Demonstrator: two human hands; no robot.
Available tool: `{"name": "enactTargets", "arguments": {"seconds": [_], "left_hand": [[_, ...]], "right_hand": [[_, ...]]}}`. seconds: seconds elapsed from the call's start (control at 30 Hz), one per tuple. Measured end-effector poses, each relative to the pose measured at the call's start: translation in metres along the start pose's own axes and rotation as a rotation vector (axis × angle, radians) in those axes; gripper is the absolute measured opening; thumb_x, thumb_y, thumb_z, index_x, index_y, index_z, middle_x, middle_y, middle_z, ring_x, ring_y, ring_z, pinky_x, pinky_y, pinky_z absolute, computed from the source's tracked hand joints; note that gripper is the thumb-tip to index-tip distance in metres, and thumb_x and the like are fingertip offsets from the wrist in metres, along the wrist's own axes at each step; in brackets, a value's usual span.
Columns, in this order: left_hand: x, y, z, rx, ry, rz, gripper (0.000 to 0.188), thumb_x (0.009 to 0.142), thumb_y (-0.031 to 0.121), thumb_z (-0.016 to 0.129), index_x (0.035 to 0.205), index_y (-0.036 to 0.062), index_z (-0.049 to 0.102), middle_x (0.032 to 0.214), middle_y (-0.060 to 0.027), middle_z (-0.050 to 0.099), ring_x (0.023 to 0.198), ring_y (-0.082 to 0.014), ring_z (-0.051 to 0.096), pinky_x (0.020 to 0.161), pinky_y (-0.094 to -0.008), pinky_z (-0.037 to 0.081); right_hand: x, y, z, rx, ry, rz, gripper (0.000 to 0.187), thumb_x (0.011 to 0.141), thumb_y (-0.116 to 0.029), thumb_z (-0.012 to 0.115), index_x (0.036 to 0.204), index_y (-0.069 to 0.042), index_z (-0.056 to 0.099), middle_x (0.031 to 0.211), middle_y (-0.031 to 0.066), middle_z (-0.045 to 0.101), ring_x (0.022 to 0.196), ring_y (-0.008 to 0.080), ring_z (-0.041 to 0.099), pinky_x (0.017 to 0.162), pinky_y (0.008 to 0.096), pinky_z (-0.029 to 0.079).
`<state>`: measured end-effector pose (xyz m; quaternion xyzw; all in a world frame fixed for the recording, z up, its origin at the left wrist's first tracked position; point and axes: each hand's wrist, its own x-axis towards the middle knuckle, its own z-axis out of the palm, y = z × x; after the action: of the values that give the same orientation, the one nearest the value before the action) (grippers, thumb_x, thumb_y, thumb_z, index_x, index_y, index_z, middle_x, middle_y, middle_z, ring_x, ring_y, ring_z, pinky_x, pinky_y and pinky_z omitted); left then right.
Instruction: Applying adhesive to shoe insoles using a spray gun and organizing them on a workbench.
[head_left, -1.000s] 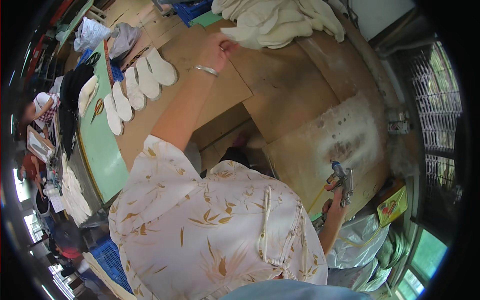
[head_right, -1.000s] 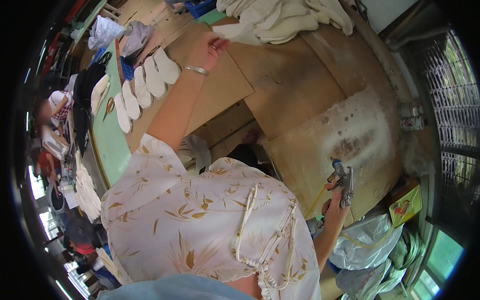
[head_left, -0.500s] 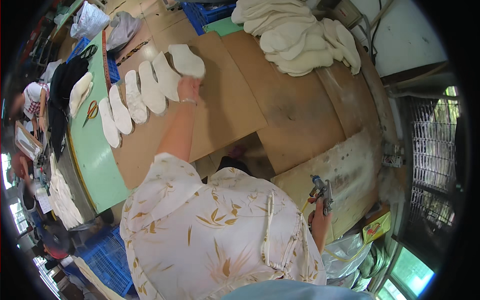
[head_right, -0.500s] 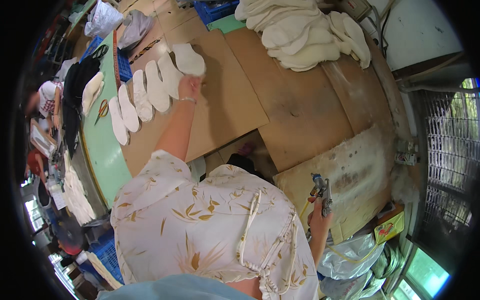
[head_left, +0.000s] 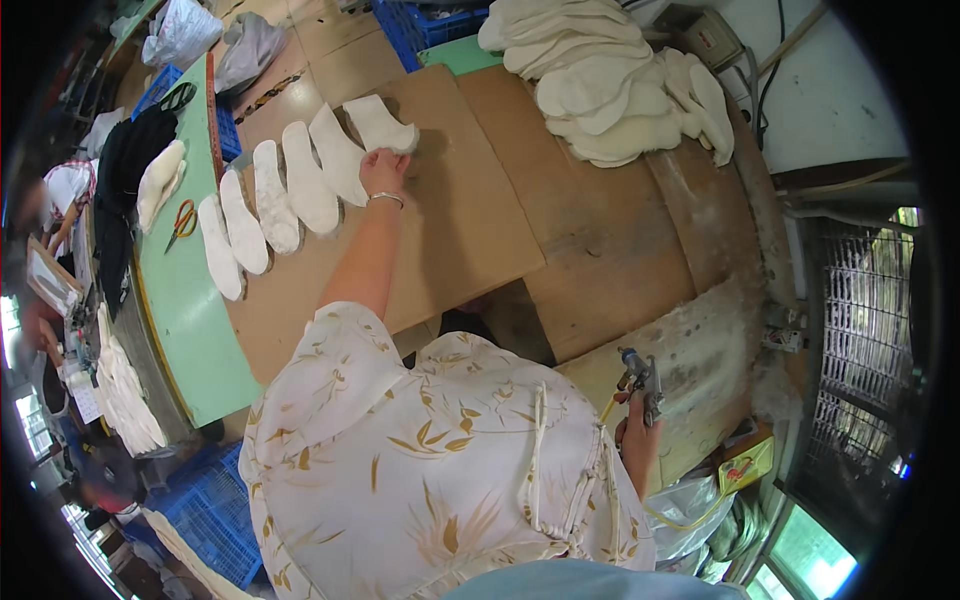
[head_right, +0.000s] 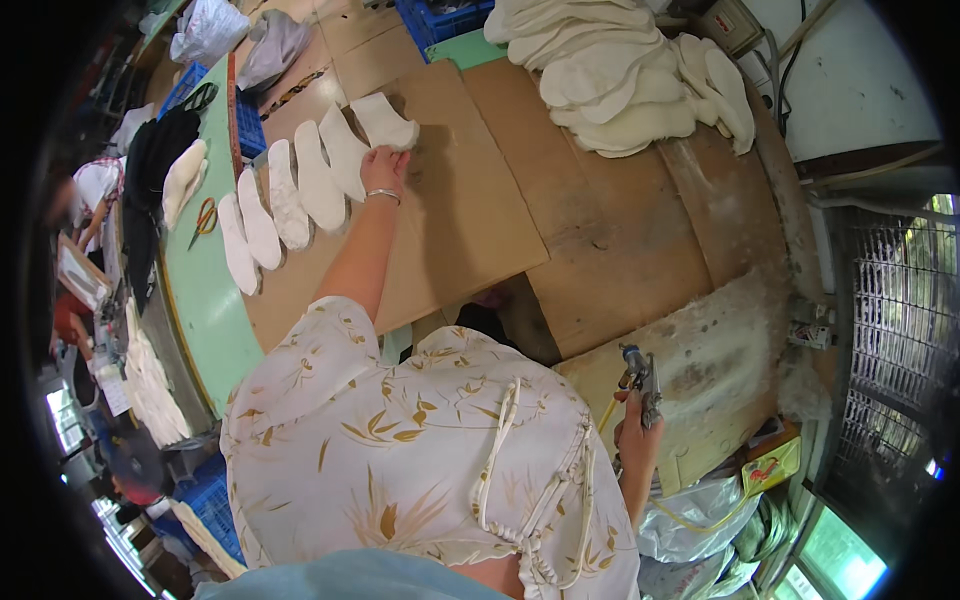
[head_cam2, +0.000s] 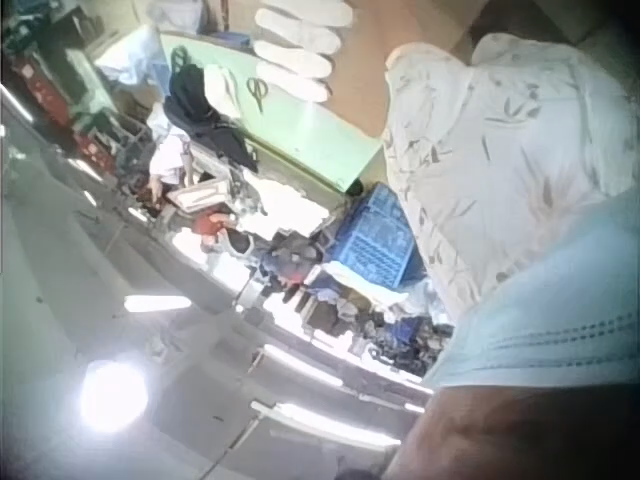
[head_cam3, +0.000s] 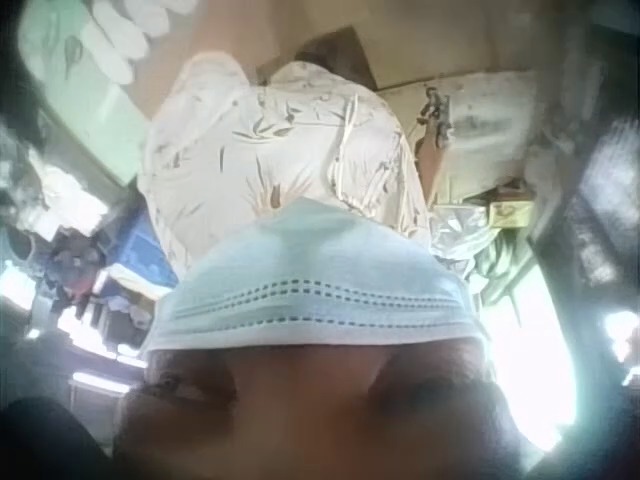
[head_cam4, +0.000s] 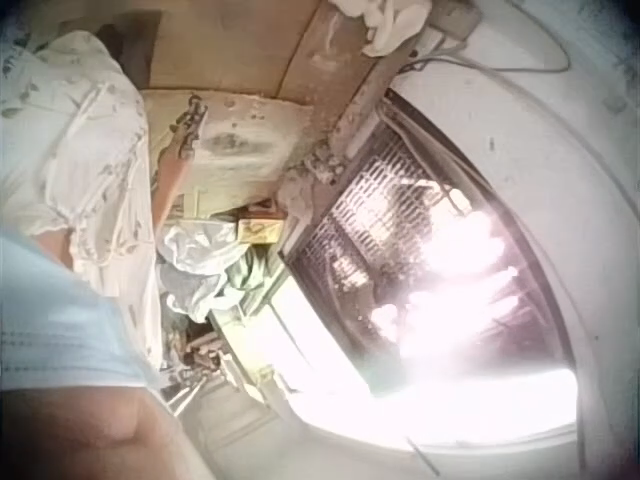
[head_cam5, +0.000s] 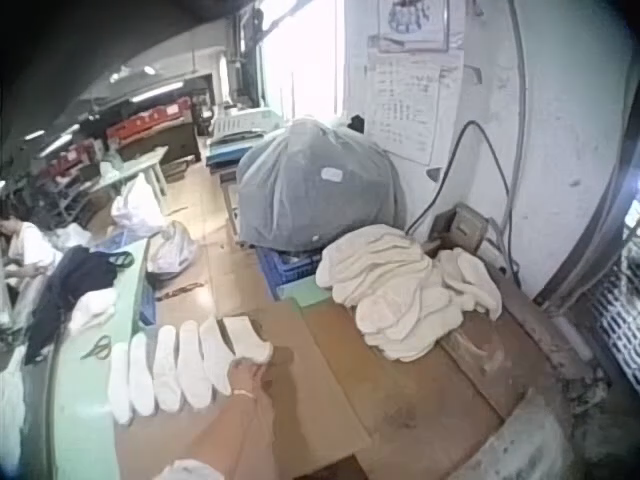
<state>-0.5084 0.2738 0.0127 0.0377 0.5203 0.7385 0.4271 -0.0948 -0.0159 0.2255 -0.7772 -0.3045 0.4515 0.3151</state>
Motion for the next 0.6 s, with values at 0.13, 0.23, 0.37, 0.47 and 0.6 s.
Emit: {"name": "enactTargets", "arguments": {"seconds": [0.13,0.23,0.37,0.47,0.6], "left_hand": [[0.049,0.045,0.019,-0.039,-0.212,0.194,0.018,0.079,0.005,0.056,0.091,0.0013,0.045,0.083,-0.0076,0.053,0.071,-0.0186,0.056,0.072,-0.0360,0.053],[0.098,0.094,0.059,0.014,-0.244,0.288,0.015,0.078,-0.001,0.050,0.092,-0.0001,0.046,0.093,-0.0119,0.055,0.089,-0.0226,0.055,0.082,-0.0427,0.050],[0.107,0.159,0.102,-0.096,-0.347,0.326,0.023,0.075,-0.001,0.052,0.096,-0.0018,0.044,0.083,-0.0084,0.049,0.074,-0.0186,0.053,0.075,-0.0428,0.053],[0.100,0.156,0.099,-0.129,-0.400,0.367,0.020,0.075,-0.002,0.051,0.094,-0.0012,0.044,0.083,-0.0086,0.052,0.077,-0.0189,0.055,0.075,-0.0419,0.052],[0.083,0.114,0.066,-0.096,-0.265,0.307,0.013,0.077,-0.001,0.049,0.089,0.0014,0.045,0.083,-0.0083,0.052,0.079,-0.0184,0.056,0.077,-0.0390,0.050]], "right_hand": [[0.000,0.002,0.000,-0.007,0.003,0.005,0.024,0.089,-0.023,0.049,0.090,-0.002,0.059,0.073,0.0016,0.058,0.037,0.0022,0.035,0.033,0.0202,0.025],[0.001,-0.002,0.001,-0.035,0.025,0.044,0.025,0.088,-0.025,0.051,0.084,-0.002,0.059,0.054,-0.0016,0.047,0.035,0.0027,0.033,0.033,0.0212,0.023],[0.000,0.001,0.003,-0.047,0.049,0.058,0.025,0.088,-0.025,0.051,0.082,-0.003,0.060,0.047,-0.0039,0.042,0.034,0.0029,0.033,0.033,0.0218,0.022],[0.000,0.007,0.000,-0.071,0.032,0.089,0.025,0.088,-0.025,0.051,0.082,-0.003,0.060,0.047,-0.0039,0.042,0.034,0.0031,0.033,0.033,0.0219,0.022],[-0.001,0.008,-0.002,-0.070,0.006,0.110,0.025,0.088,-0.024,0.051,0.083,-0.001,0.060,0.049,-0.0032,0.044,0.034,0.0033,0.034,0.034,0.0223,0.023]]}}
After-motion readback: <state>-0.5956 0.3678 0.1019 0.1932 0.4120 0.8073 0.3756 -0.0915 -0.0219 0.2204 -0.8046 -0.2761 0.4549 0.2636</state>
